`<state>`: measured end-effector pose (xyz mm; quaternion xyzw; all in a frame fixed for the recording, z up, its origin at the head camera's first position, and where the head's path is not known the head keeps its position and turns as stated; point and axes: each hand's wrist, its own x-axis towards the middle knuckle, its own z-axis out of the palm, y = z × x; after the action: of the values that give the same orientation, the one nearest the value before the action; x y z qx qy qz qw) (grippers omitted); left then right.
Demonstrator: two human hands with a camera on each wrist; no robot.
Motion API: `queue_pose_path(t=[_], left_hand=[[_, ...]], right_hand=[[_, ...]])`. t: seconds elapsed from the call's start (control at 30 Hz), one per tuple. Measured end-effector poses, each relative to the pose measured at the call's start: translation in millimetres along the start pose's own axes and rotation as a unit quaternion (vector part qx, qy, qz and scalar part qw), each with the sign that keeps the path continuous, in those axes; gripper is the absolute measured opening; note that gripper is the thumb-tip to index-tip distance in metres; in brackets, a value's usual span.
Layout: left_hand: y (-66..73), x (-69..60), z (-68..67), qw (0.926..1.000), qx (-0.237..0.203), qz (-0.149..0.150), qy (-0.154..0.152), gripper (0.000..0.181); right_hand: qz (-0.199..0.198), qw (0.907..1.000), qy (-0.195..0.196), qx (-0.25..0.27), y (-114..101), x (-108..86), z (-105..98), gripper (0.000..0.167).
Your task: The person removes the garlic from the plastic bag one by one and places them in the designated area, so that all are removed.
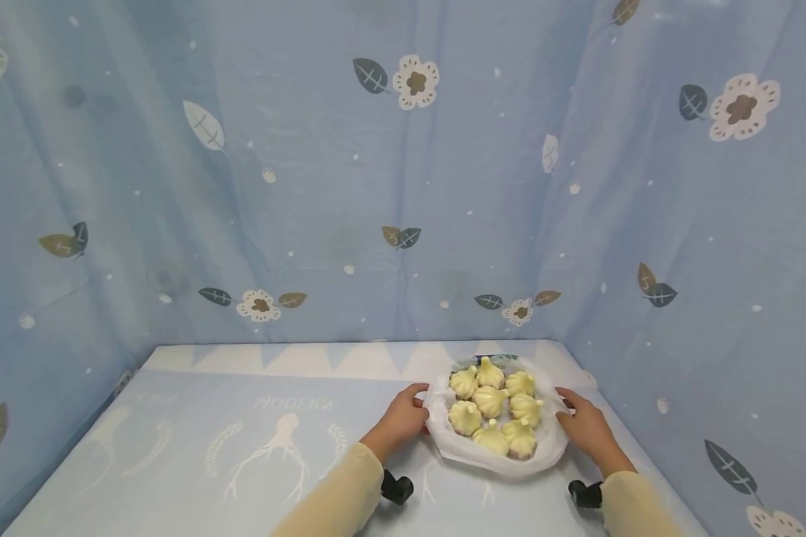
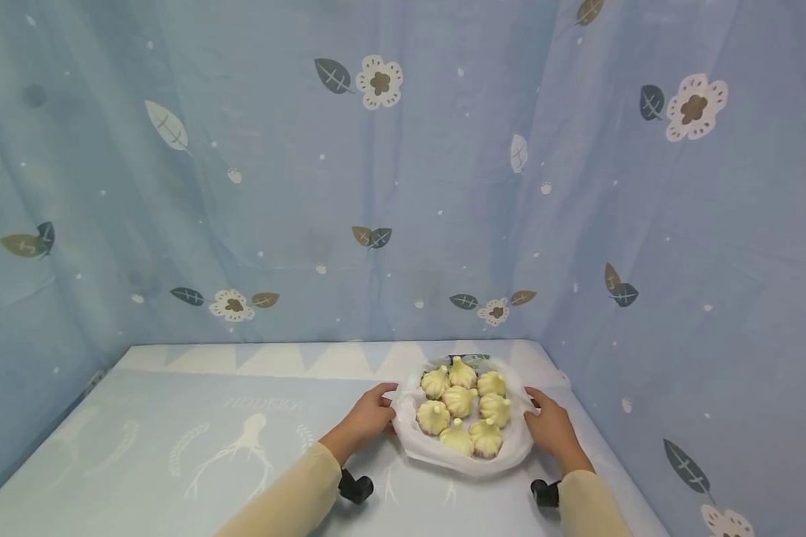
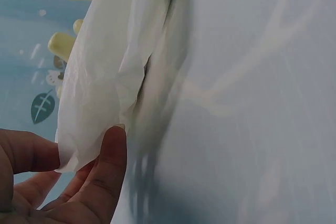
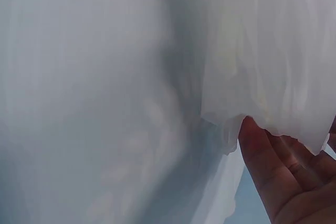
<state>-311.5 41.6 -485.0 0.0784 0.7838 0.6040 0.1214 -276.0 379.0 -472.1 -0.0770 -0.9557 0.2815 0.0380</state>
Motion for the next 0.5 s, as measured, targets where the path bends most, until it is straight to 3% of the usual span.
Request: queue_pose_path(t=[0.5], left_hand=[[-18.0,-19.3,-52.8,0.9996,-0.021,0.008,-0.018,0.058]], right_hand=[[-0.006,0.9988,-0.021,0.045,-33,-9.9,27,0.055]])
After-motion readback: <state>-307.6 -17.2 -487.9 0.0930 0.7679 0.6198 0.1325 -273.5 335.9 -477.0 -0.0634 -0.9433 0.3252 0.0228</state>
